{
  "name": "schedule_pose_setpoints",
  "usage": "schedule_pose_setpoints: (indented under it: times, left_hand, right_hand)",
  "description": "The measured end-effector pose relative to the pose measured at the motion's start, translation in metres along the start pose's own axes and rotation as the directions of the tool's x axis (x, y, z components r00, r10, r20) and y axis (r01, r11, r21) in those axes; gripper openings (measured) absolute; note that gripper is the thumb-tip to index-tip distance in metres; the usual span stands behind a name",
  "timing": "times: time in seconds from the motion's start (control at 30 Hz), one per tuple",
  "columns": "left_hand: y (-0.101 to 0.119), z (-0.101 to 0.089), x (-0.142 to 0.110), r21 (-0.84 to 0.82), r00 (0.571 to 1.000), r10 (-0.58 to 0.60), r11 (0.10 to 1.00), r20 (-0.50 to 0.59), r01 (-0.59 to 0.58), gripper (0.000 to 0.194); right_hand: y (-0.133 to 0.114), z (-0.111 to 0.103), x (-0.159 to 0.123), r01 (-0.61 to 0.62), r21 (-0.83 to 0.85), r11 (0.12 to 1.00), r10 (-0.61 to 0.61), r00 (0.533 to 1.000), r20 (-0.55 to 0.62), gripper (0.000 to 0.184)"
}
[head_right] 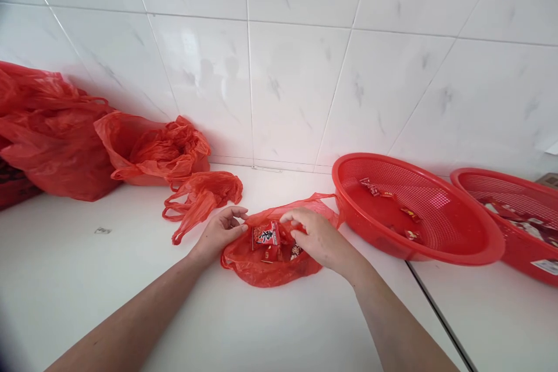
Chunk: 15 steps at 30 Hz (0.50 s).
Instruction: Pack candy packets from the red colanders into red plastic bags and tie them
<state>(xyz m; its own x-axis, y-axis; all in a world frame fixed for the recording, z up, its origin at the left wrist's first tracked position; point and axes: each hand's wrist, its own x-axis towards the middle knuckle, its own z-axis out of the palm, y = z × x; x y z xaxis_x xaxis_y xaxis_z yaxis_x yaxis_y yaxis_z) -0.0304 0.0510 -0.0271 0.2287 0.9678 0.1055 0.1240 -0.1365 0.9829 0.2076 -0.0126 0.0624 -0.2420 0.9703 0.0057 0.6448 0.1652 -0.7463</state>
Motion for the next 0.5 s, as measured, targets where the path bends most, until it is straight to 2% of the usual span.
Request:
schedule_pose_setpoints:
  times: [0.1, 0.17, 0.3, 0.4, 0.5]
  left_hand:
    - [0.000, 0.001, 0.000, -0.039, 1.000, 0.010, 0.999, 0.006, -0.010, 0.033]
    - [0.000, 0.002, 0.000, -0.071, 1.000, 0.005, 0.997, 0.013, -0.004, 0.032]
    - [0.002, 0.003, 0.001, -0.154, 1.000, 0.002, 0.988, -0.031, -0.007, 0.032]
    - [0.000, 0.001, 0.002, -0.219, 0.994, -0.011, 0.976, -0.109, -0.013, 0.032]
    - [-0.003, 0.000, 0.003, -0.270, 0.989, -0.027, 0.963, -0.144, -0.013, 0.032]
  right_hand:
    - [0.004, 0.004, -0.007, -0.040, 0.016, 0.999, 0.039, 0.999, 0.025, 0.028]
    - [0.006, 0.011, -0.010, 0.025, -0.024, 0.999, -0.024, 0.999, 0.044, 0.031]
    - [0.009, 0.029, -0.015, 0.238, -0.264, 0.935, -0.212, 0.969, 0.126, 0.028]
    - [0.009, 0.035, -0.019, 0.307, -0.374, 0.875, -0.245, 0.948, 0.205, 0.025]
    - [0.008, 0.033, -0.024, 0.319, -0.417, 0.851, -0.234, 0.942, 0.242, 0.026]
